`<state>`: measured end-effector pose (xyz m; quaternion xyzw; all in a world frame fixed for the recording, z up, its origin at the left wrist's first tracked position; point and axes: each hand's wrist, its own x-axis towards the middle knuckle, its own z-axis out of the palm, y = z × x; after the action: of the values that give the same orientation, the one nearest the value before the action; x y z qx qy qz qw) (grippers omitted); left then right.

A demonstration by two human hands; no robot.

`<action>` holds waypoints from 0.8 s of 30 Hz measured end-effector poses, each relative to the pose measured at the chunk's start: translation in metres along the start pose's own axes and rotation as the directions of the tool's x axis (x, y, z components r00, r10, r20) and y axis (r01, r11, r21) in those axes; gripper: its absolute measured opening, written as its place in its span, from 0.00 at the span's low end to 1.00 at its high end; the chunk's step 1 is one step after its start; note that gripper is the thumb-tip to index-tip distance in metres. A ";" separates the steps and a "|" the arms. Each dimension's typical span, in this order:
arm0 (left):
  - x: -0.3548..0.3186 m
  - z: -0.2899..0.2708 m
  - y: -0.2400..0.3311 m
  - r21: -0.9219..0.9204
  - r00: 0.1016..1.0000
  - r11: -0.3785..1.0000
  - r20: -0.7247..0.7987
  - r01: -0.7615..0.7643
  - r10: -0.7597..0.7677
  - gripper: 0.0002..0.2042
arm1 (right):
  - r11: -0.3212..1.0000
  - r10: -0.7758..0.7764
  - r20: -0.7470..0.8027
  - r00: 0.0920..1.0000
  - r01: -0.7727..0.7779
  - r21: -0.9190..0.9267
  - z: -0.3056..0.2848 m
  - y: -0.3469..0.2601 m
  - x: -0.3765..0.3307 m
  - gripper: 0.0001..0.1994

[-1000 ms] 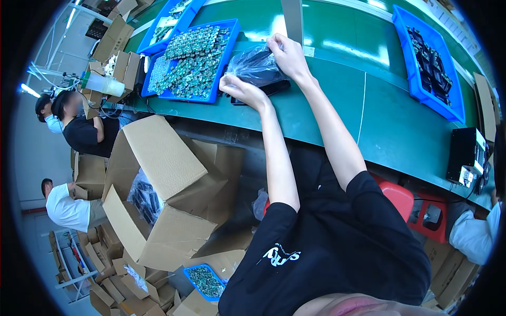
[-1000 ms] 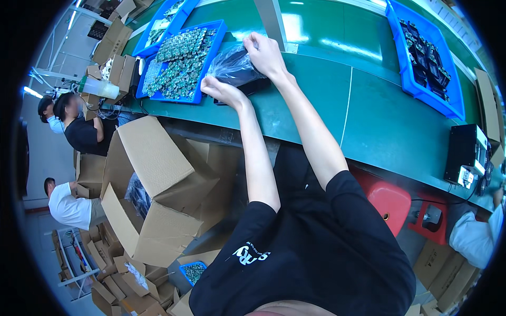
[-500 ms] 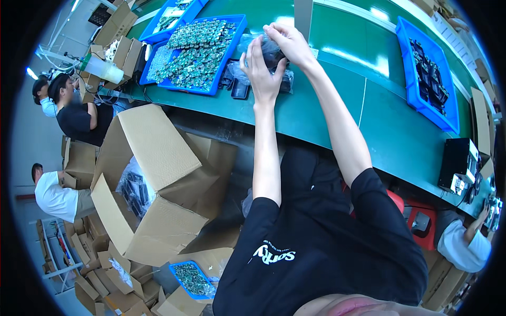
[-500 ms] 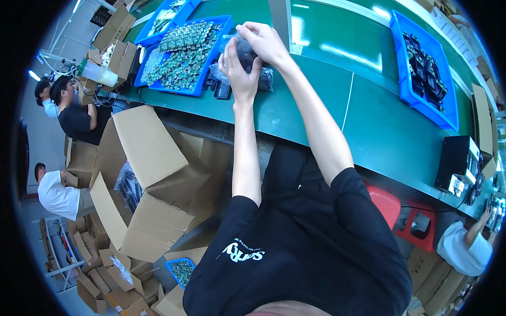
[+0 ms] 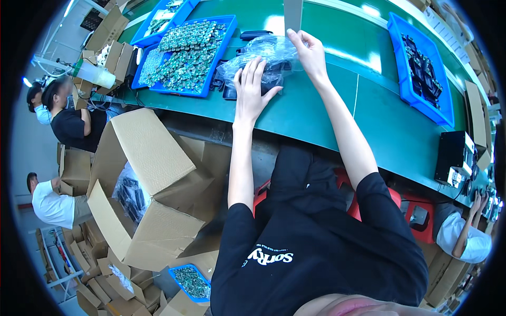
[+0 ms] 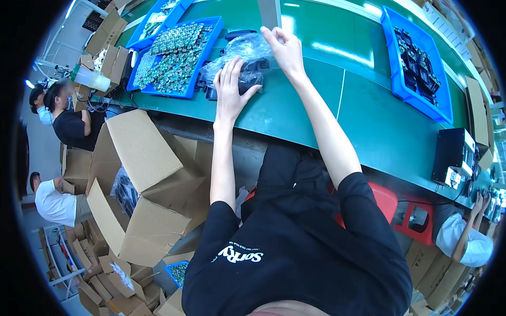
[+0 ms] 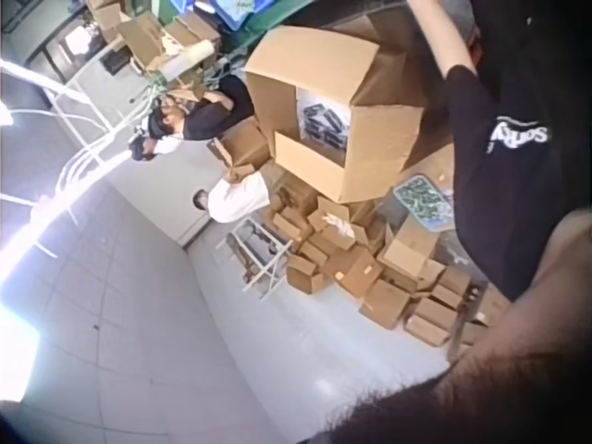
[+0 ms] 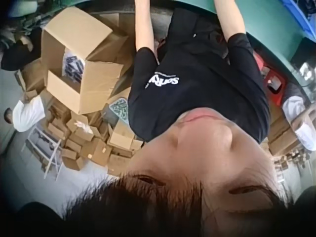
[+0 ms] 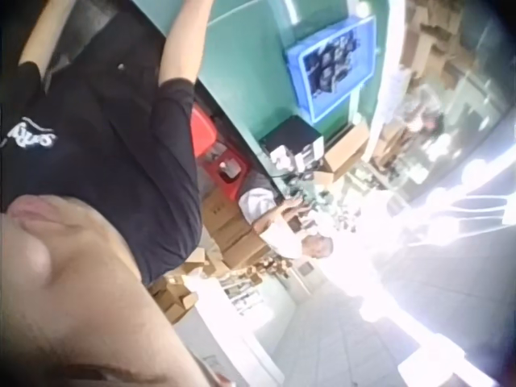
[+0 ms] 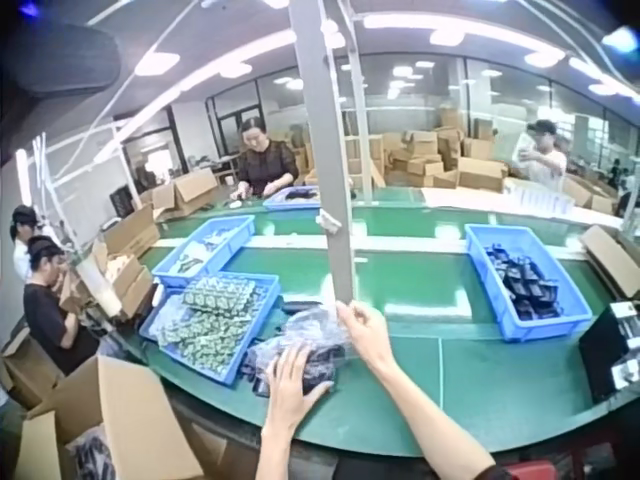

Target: The person secures circuit boards into plastic housings using a power screwdriver, repeating the process several times. They then gather the completed assemblies, place them into a plastic bag, and set the bag into a cardboard box.

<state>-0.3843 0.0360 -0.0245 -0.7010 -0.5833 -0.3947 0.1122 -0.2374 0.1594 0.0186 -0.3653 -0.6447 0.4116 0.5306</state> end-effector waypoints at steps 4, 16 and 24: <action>-0.005 -0.002 -0.003 -0.051 0.999 0.998 -0.021 -0.037 0.036 0.29 | 0.999 -0.037 -0.030 0.999 0.036 -0.037 -0.002 0.002 -0.009 0.16; -0.002 -0.003 -0.002 -0.182 0.981 0.983 -0.192 -0.031 -0.005 0.12 | 0.892 -0.325 0.428 0.843 0.424 -0.158 -0.022 -0.014 -0.060 0.17; 0.003 -0.007 -0.003 -0.311 0.918 0.941 -0.319 0.134 -0.236 0.11 | 0.673 -0.431 0.534 0.727 0.653 -0.347 -0.012 0.007 -0.075 0.11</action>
<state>-0.3895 0.0346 -0.0190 -0.5690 -0.5555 -0.6016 0.0752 -0.2123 0.0957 -0.0154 -0.1843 -0.9056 0.1096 0.3660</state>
